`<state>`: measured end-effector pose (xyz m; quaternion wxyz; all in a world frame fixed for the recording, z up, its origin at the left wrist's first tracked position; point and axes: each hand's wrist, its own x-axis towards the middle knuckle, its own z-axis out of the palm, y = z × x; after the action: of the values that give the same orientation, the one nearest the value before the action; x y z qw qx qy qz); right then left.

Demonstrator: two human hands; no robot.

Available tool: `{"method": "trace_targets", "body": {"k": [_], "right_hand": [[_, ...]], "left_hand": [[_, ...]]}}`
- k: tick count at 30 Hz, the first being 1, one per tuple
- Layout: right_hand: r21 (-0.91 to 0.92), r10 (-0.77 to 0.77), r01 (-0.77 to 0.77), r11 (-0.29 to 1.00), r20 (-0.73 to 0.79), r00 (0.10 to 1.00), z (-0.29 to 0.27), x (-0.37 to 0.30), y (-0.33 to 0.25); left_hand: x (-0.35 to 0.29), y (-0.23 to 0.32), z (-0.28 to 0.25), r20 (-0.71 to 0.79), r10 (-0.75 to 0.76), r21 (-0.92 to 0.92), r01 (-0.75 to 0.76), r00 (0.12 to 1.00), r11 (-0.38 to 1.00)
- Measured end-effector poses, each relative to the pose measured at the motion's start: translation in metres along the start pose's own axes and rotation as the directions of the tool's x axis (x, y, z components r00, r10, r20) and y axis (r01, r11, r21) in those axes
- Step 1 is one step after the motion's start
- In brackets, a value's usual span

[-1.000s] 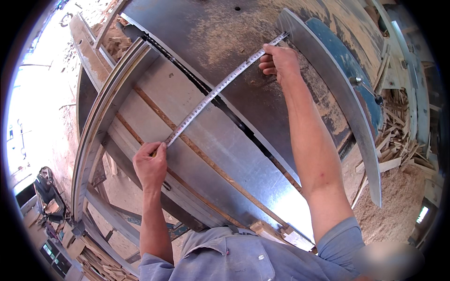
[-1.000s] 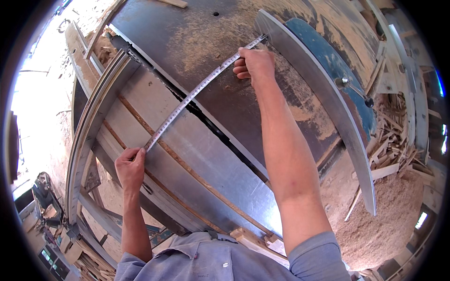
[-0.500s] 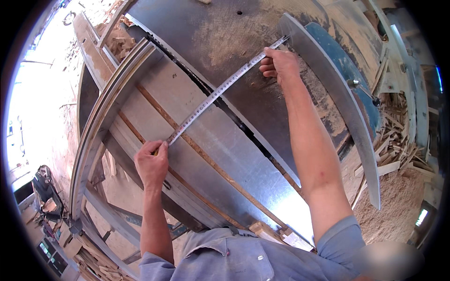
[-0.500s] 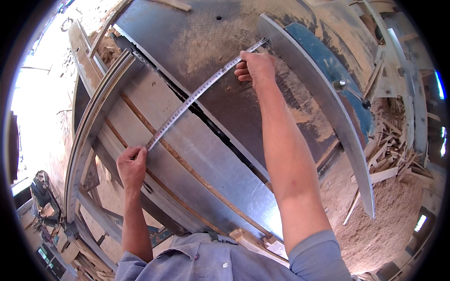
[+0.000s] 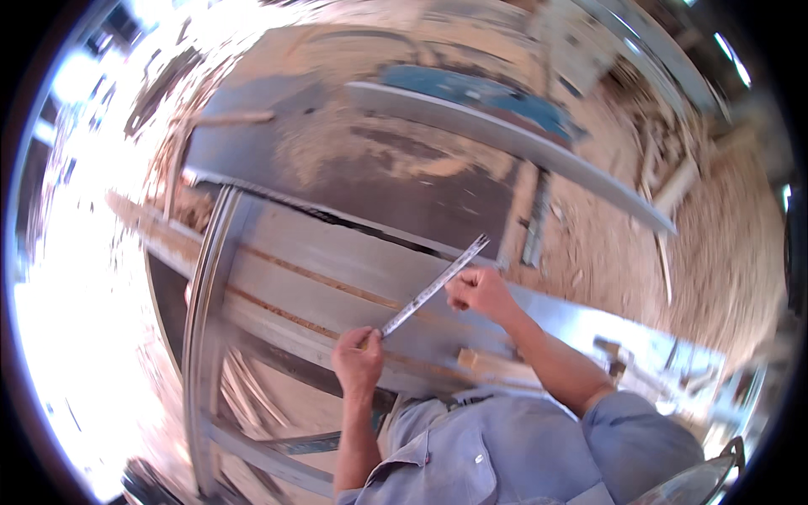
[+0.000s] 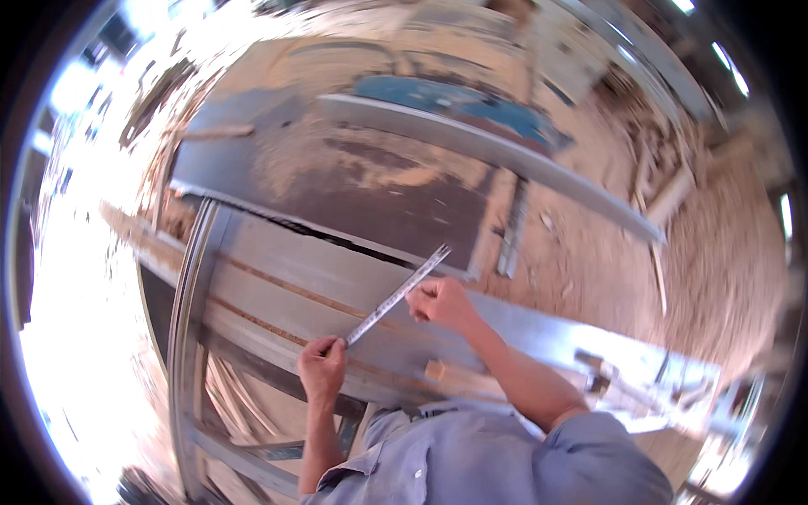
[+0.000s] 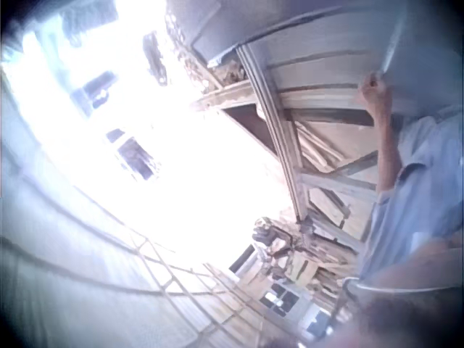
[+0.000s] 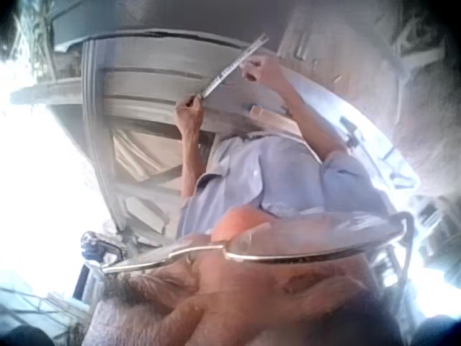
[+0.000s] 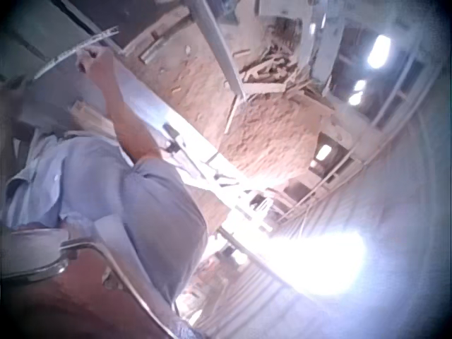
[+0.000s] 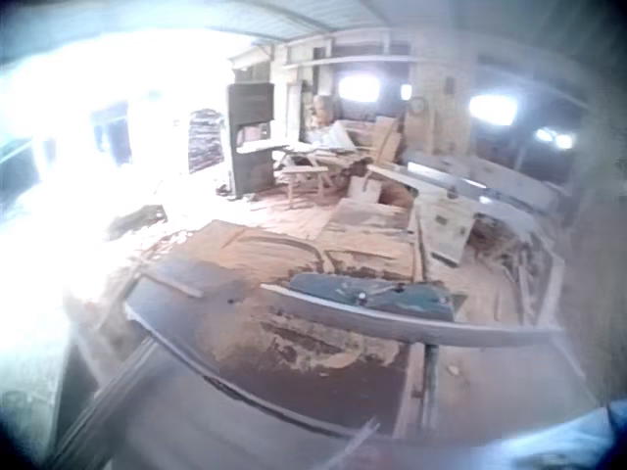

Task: The person measures and cuts a large wooden board using a table saw. They adjust the fence, measure the board with a tape measure, and feed the board through the saw using a push stick. The cut pieces are then set aside.

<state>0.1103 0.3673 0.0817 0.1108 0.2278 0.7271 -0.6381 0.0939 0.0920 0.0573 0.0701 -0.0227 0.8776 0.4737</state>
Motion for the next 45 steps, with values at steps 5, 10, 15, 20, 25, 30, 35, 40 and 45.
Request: {"method": "trace_targets", "body": {"k": [5,10,15,20,25,30,35,40,45], "right_hand": [[-0.337,-0.179,0.075,0.938,-0.288,0.941,-0.042,-0.163,0.065],[-0.395,-0.371,0.227,0.89,-0.34,0.864,-0.049,-0.251,0.147],[-0.138,-0.304,0.275,0.951,-0.283,0.91,-0.047,-0.322,0.171],[0.515,-0.018,0.205,0.832,-0.344,0.939,-0.11,-0.413,0.189],[0.641,0.345,0.157,0.751,-0.584,0.735,-0.18,-0.496,0.263],[0.25,0.28,0.246,0.936,-0.955,-0.096,-0.218,-0.526,0.339],[0.003,-0.048,-0.11,0.994,-0.889,-0.455,-0.27,-0.529,0.379],[-0.123,-0.253,-0.391,0.912,-0.919,-0.302,-0.271,-0.508,0.397],[-0.11,-0.237,-0.414,0.904,-0.934,-0.269,-0.273,-0.503,0.4]], "left_hand": [[-0.071,0.047,0.037,0.236,0.125,0.012,-0.132,0.964,0.991],[-0.167,0.071,0.058,0.36,0.067,-0.115,-0.027,0.93,0.993],[-0.253,0.082,0.105,0.475,-0.12,-0.345,0.31,0.871,0.886],[-0.36,0.142,0.172,0.792,0.36,-0.352,-0.113,0.494,0.929],[-0.424,0.164,0.237,0.882,0.47,-0.353,-0.63,0.022,0.692],[-0.474,0.171,0.3,0.793,0.387,-0.559,-0.814,-0.469,0.157],[-0.496,0.158,0.369,0.643,0.297,-0.7,-0.699,-0.706,-0.145],[-0.479,0.14,0.402,0.603,0.324,-0.731,-0.668,-0.729,-0.141],[-0.476,0.142,0.404,0.61,0.325,-0.743,-0.664,-0.723,-0.081]]}}
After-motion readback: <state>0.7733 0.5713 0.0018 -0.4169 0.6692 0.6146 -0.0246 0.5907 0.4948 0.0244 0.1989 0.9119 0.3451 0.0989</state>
